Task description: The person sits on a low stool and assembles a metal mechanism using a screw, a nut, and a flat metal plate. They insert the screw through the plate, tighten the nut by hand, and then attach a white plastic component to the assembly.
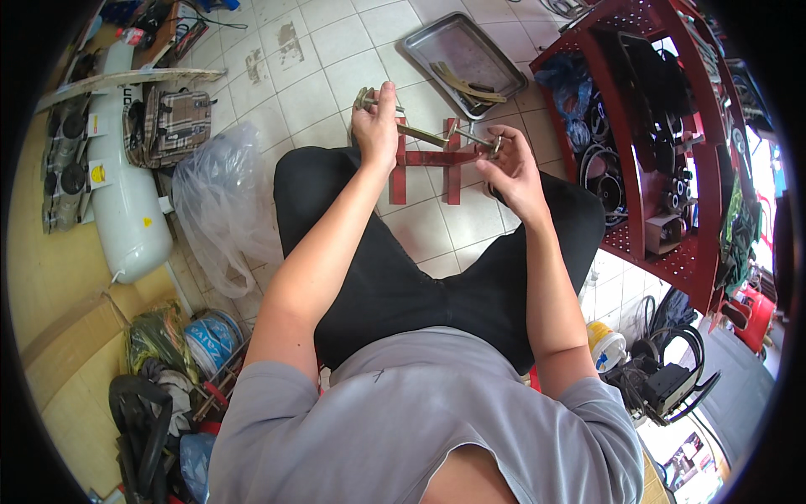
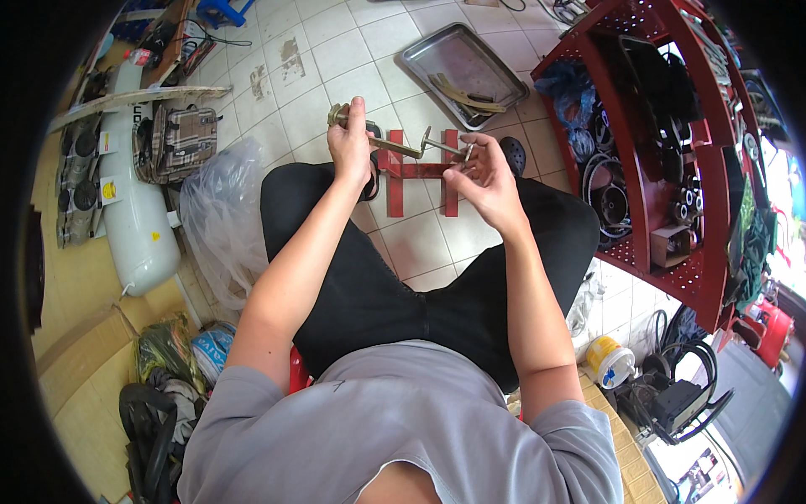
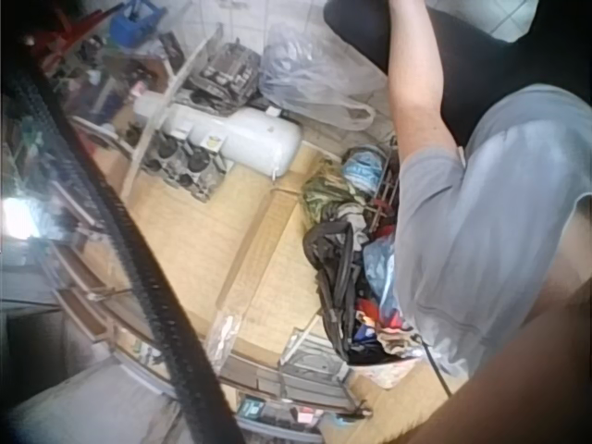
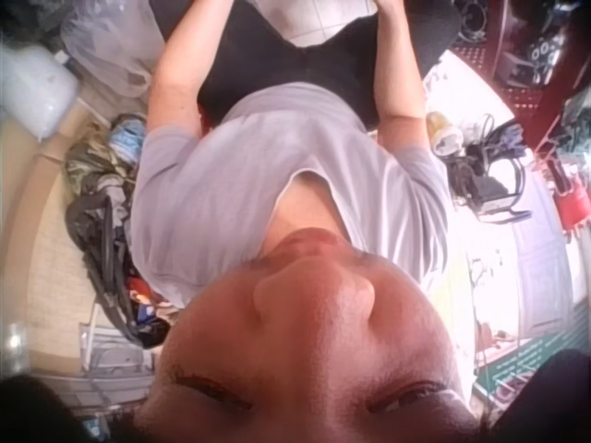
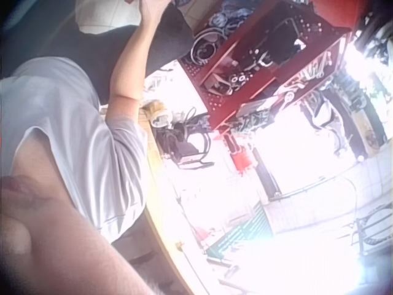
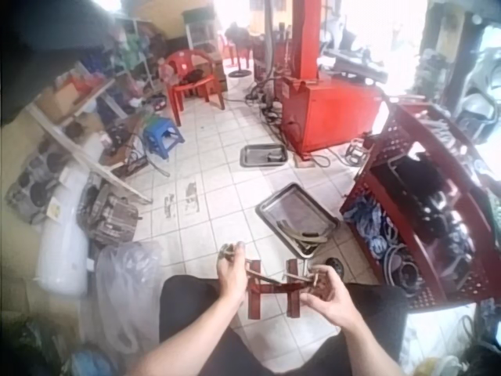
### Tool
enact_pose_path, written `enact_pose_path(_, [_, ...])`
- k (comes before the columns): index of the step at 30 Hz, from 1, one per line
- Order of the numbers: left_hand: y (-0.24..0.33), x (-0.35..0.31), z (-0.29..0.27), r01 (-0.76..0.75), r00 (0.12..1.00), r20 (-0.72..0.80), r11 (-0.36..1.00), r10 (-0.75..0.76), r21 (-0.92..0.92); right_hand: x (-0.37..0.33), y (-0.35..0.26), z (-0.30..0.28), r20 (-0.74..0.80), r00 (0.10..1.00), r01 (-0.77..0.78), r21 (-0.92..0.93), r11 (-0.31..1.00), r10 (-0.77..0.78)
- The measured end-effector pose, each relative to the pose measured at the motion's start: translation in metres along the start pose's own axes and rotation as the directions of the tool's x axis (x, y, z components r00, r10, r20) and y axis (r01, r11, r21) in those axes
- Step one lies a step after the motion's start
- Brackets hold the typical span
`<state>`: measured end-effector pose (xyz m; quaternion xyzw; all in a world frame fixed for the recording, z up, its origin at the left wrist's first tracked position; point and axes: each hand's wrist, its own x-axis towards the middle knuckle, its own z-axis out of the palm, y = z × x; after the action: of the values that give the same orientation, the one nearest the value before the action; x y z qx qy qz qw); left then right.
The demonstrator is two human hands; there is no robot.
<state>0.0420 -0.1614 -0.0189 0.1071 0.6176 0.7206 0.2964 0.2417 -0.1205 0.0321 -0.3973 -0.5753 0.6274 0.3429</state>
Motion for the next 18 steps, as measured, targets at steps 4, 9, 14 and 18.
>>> enact_pose_path(4, [0.0, 0.001, -0.004, 0.03, 0.999, 0.026, 1.0, -0.03, -0.004, 0.01, 0.002, -0.029, 0.198, 0.947, -0.216, -0.191, 0.957, 0.253])
enact_pose_path(9, [0.001, -0.001, 0.002, -0.018, 0.999, 0.044, 0.999, 0.017, 0.04, 0.006, 0.013, -0.01, 0.043, 0.998, 0.033, 0.058, 0.998, -0.036])
enact_pose_path(14, [0.004, -0.003, 0.0, 0.05, 0.999, 0.021, 0.997, -0.048, -0.067, 0.012, -0.008, -0.024, 0.13, 0.907, -0.402, -0.006, 0.915, 0.4])
enact_pose_path(18, [0.001, -0.003, 0.001, 0.157, 0.987, 0.029, 0.984, -0.155, -0.08, 0.015, 0.011, -0.03, 0.145, 0.915, -0.36, -0.135, 0.923, 0.378])
